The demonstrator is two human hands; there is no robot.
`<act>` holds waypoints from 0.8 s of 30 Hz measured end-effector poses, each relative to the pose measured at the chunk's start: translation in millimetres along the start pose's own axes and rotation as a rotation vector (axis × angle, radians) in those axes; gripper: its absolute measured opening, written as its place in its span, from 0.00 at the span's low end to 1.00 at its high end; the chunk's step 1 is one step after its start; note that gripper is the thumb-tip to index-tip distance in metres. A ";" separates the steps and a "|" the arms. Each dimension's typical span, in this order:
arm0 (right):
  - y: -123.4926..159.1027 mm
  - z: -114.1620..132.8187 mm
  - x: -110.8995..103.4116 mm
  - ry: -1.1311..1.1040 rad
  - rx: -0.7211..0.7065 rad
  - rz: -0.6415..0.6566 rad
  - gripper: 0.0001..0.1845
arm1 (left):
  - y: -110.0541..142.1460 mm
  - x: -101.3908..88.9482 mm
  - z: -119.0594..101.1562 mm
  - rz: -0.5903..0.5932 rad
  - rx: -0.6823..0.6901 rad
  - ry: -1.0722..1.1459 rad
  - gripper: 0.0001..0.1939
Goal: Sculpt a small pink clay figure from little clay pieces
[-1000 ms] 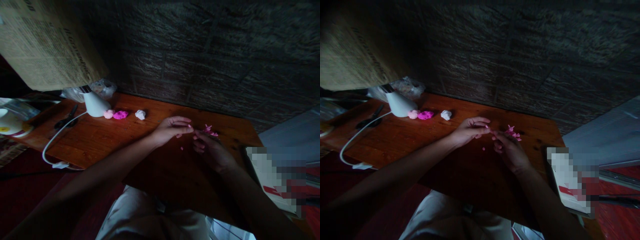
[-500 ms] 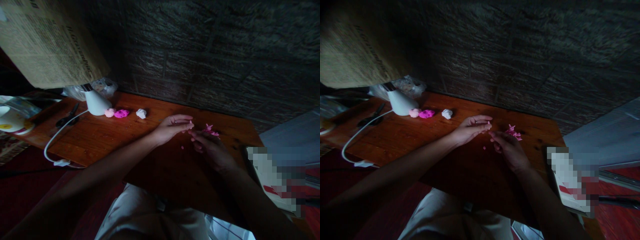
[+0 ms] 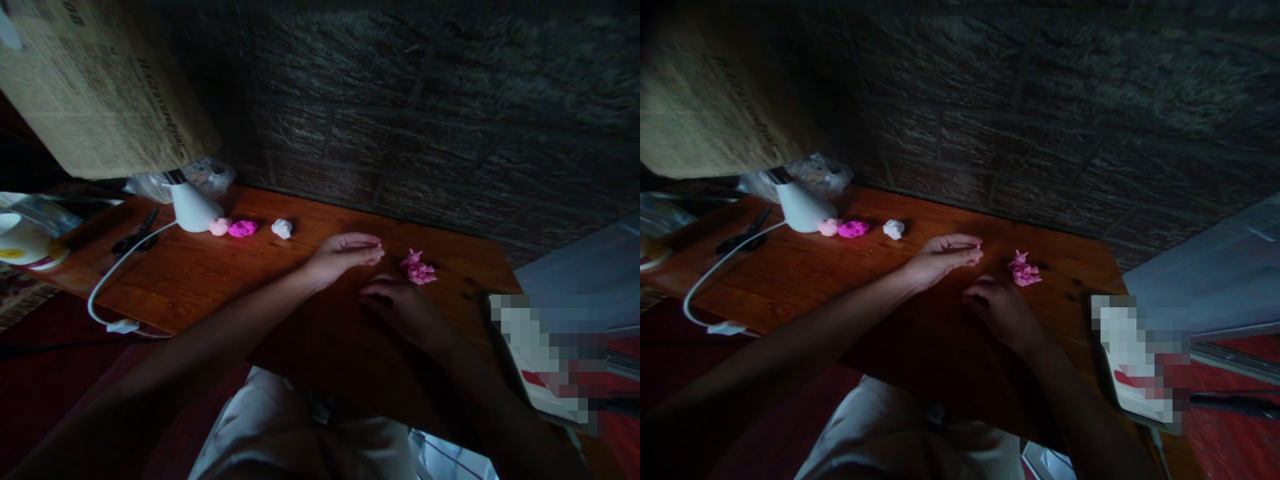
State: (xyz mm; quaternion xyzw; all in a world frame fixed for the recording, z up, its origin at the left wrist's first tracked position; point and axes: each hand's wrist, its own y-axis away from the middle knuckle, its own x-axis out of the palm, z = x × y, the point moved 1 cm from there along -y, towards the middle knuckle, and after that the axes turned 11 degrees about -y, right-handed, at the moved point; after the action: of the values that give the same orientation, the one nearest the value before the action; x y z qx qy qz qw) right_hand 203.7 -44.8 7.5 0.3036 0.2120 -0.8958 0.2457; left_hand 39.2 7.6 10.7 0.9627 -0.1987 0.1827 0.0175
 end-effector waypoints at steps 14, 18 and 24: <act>0.6 -0.3 -3.3 -0.176 0.134 -0.108 0.08 | 3.9 1.2 -3.3 0.016 -0.186 0.095 0.10; 0.0 -0.9 -3.4 -0.166 0.114 -0.149 0.07 | 3.8 2.0 -4.8 0.022 -0.173 0.093 0.09; -0.8 -3.7 -3.5 -0.134 0.116 -0.213 0.06 | 5.4 2.3 -7.9 0.039 -0.159 0.057 0.09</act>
State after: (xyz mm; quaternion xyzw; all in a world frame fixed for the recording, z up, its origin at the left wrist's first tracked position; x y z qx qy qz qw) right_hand 207.3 -41.1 7.3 0.2323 0.1741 -0.9459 0.1450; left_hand 36.4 2.6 18.6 0.9486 -0.2308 0.1939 0.0960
